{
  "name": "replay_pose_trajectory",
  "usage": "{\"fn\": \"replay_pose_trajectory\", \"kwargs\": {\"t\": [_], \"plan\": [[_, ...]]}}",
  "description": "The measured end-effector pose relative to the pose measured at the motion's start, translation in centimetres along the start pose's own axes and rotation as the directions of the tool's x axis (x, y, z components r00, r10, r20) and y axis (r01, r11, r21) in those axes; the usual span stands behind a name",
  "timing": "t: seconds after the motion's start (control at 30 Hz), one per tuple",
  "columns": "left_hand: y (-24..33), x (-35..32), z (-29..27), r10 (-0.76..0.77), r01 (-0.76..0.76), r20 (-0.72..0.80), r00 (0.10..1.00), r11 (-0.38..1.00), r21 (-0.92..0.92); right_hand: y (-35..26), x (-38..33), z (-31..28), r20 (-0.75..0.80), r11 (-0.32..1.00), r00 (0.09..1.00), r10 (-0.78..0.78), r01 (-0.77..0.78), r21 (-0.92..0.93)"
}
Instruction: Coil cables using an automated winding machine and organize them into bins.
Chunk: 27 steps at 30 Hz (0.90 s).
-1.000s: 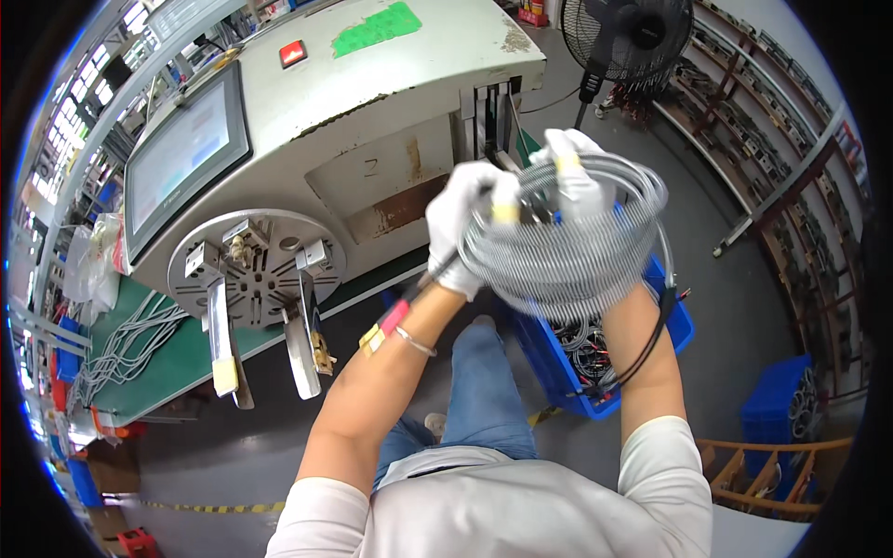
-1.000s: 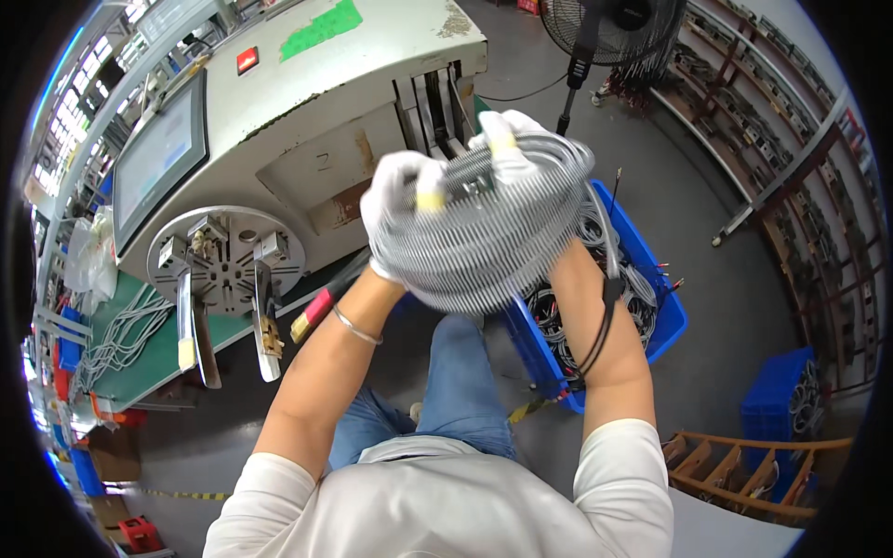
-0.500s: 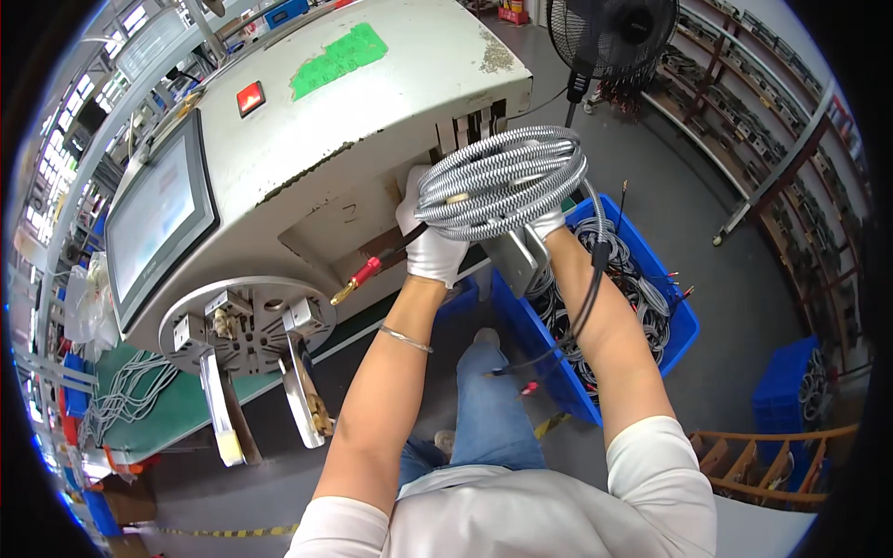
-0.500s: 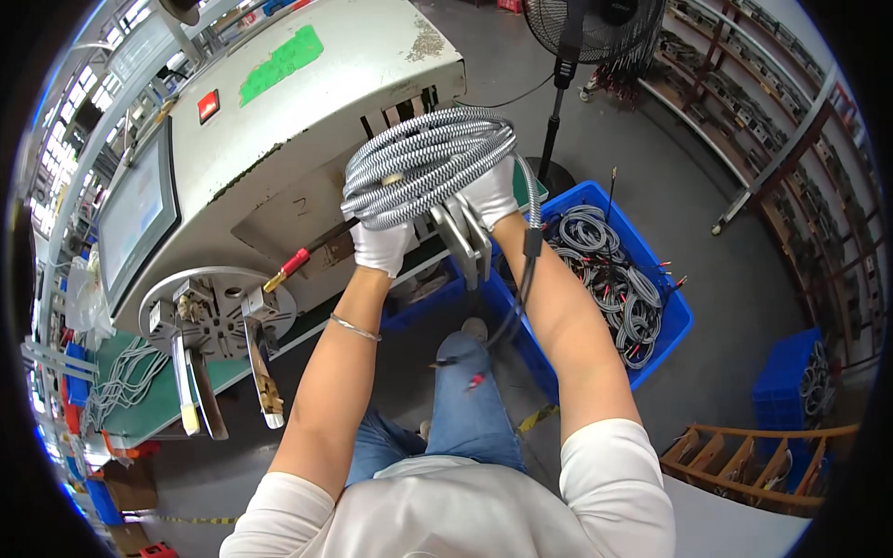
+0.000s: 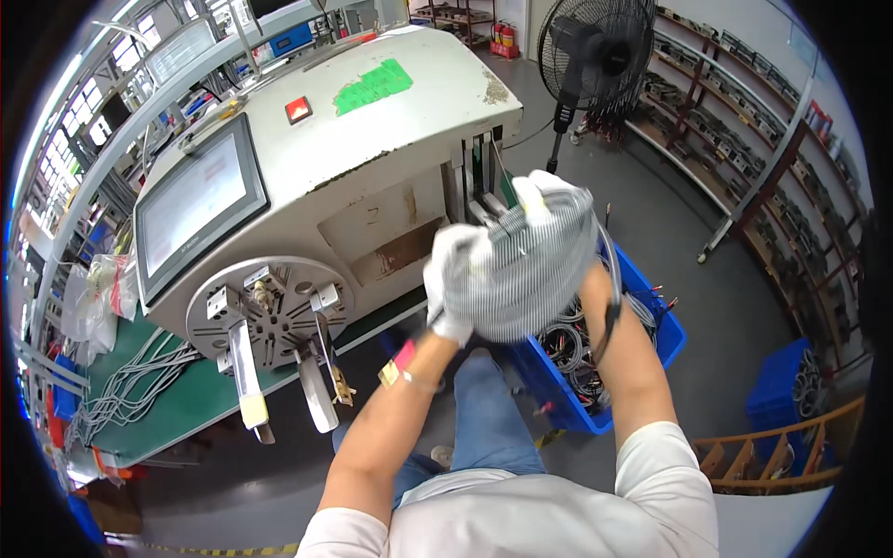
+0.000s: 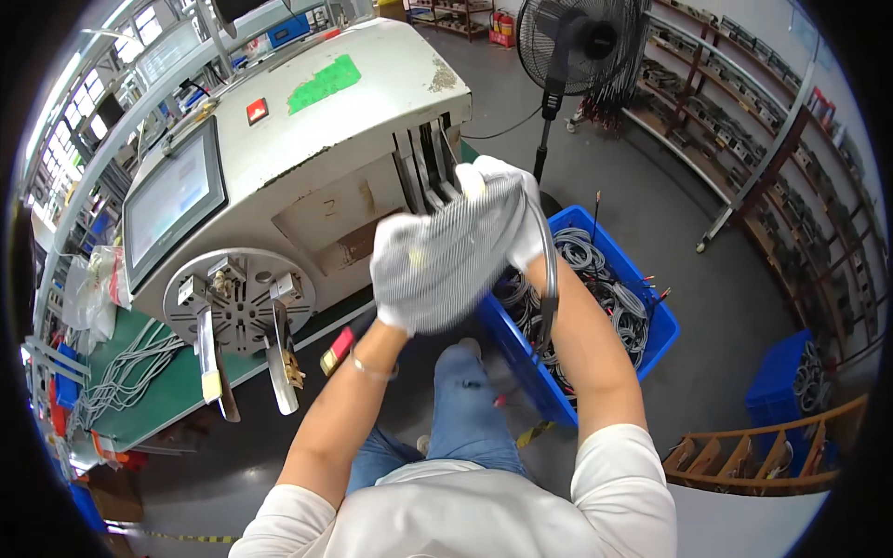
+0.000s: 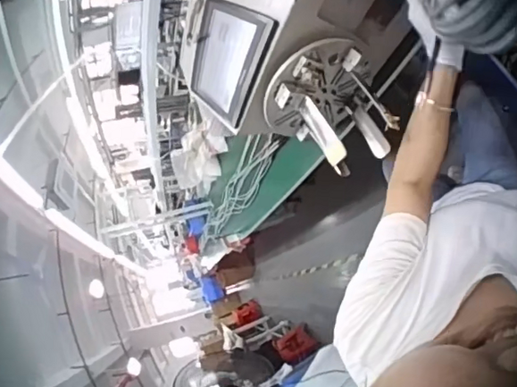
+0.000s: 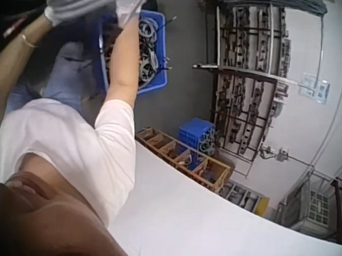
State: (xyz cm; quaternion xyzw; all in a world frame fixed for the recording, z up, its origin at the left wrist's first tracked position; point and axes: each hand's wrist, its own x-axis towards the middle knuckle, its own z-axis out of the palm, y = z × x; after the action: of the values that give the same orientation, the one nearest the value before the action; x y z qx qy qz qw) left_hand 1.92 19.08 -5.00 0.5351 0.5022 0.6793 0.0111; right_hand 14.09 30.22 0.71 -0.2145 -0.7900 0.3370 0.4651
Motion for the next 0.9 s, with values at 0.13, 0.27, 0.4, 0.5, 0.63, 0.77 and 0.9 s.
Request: {"fn": "replay_pose_trajectory", "kwargs": {"t": [0.13,0.27,0.4,0.5,0.63,0.77,0.9], "plan": [[1.6,-4.3,-3.4,0.051,-0.171,0.358,0.933,0.935,0.312,-6.2,-3.4,-1.9,0.071,0.865,0.892,-0.447,0.451,-0.22],[2.6,-6.2,-6.7,-0.353,0.588,0.577,0.737,0.756,-0.288,-7.8,-6.0,-1.5,0.43,0.856,0.846,-0.315,0.449,-0.258],[5.1,-7.7,-8.7,-0.413,0.751,0.7,0.582,0.602,-0.27,-6.6,-7.9,-0.1,0.5,0.829,0.856,-0.13,0.37,-0.42],[6.4,-8.4,-9.5,-0.42,0.53,0.613,0.669,0.848,0.004,-5.9,-8.9,1.2,0.484,0.911,0.875,0.018,0.186,-0.369],[5.9,-9.2,-11.1,-0.557,0.565,0.531,0.639,0.808,0.167,-5.8,-9.6,1.9,0.618,0.973,0.752,0.231,-0.19,-0.132],[4.9,-10.1,-12.7,-0.357,0.23,0.387,0.85,0.913,0.337,-5.7,-10.6,3.1,0.628,0.871,0.638,0.445,-0.473,-0.137],[5.5,-10.9,-12.9,-0.251,0.083,0.314,0.916,0.882,0.464,-5.6,-11.5,5.1,0.596,0.945,0.745,0.3,-0.315,-0.082]]}}
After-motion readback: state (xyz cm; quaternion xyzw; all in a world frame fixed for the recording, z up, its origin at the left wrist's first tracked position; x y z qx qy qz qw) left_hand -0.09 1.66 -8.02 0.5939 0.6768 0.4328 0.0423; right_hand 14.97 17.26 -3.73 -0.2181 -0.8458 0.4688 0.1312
